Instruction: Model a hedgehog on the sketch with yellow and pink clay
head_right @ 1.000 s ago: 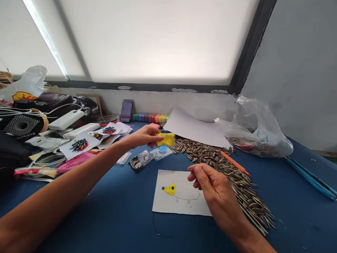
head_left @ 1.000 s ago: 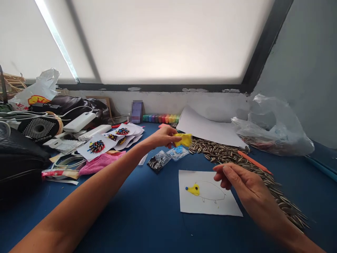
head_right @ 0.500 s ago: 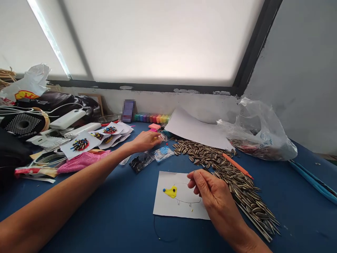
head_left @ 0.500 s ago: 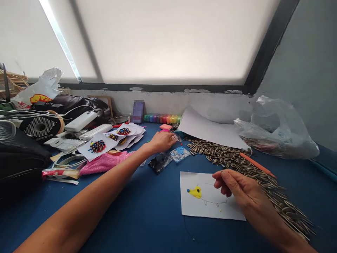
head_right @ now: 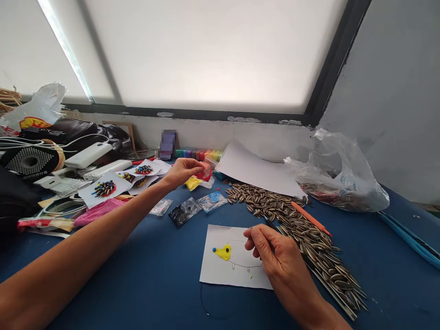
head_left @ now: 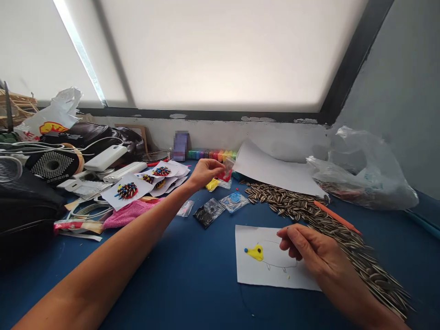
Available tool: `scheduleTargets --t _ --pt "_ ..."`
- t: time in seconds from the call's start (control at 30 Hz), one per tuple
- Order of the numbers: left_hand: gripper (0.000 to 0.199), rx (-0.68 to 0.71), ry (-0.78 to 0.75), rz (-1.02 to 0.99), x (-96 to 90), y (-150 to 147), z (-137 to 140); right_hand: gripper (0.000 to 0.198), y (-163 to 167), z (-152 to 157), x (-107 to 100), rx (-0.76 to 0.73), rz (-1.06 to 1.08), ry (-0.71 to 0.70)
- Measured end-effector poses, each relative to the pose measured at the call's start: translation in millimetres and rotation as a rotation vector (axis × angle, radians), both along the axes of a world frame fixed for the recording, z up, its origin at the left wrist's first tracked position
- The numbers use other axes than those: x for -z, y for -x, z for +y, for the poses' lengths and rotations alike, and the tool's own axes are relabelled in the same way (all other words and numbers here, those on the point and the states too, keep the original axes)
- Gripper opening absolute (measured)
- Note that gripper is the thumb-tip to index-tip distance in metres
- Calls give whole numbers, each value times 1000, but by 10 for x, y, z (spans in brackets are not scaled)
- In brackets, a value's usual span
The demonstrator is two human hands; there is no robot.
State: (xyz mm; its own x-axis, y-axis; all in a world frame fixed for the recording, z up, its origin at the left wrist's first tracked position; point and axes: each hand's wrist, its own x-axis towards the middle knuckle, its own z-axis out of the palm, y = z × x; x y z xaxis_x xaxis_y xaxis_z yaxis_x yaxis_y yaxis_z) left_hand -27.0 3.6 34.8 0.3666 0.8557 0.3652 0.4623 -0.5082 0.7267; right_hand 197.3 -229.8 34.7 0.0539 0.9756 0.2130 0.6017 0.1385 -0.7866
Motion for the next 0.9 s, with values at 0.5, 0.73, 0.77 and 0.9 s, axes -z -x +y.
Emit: scheduleTargets --t 0.5,0.73,0.77,0.9 --pt "33 -173 -70 329 244 121 168 49 -8 7 27 1 0 32" --pt "35 -181 -73 513 368 131 176 48 -11 15 57 1 -20 55" --pt "35 -183 -69 519 362 137 184 48 -12 14 64 2 -20 62" --pt "48 -179 -68 519 320 144 204 50 -19 2 87 1 -13 84"
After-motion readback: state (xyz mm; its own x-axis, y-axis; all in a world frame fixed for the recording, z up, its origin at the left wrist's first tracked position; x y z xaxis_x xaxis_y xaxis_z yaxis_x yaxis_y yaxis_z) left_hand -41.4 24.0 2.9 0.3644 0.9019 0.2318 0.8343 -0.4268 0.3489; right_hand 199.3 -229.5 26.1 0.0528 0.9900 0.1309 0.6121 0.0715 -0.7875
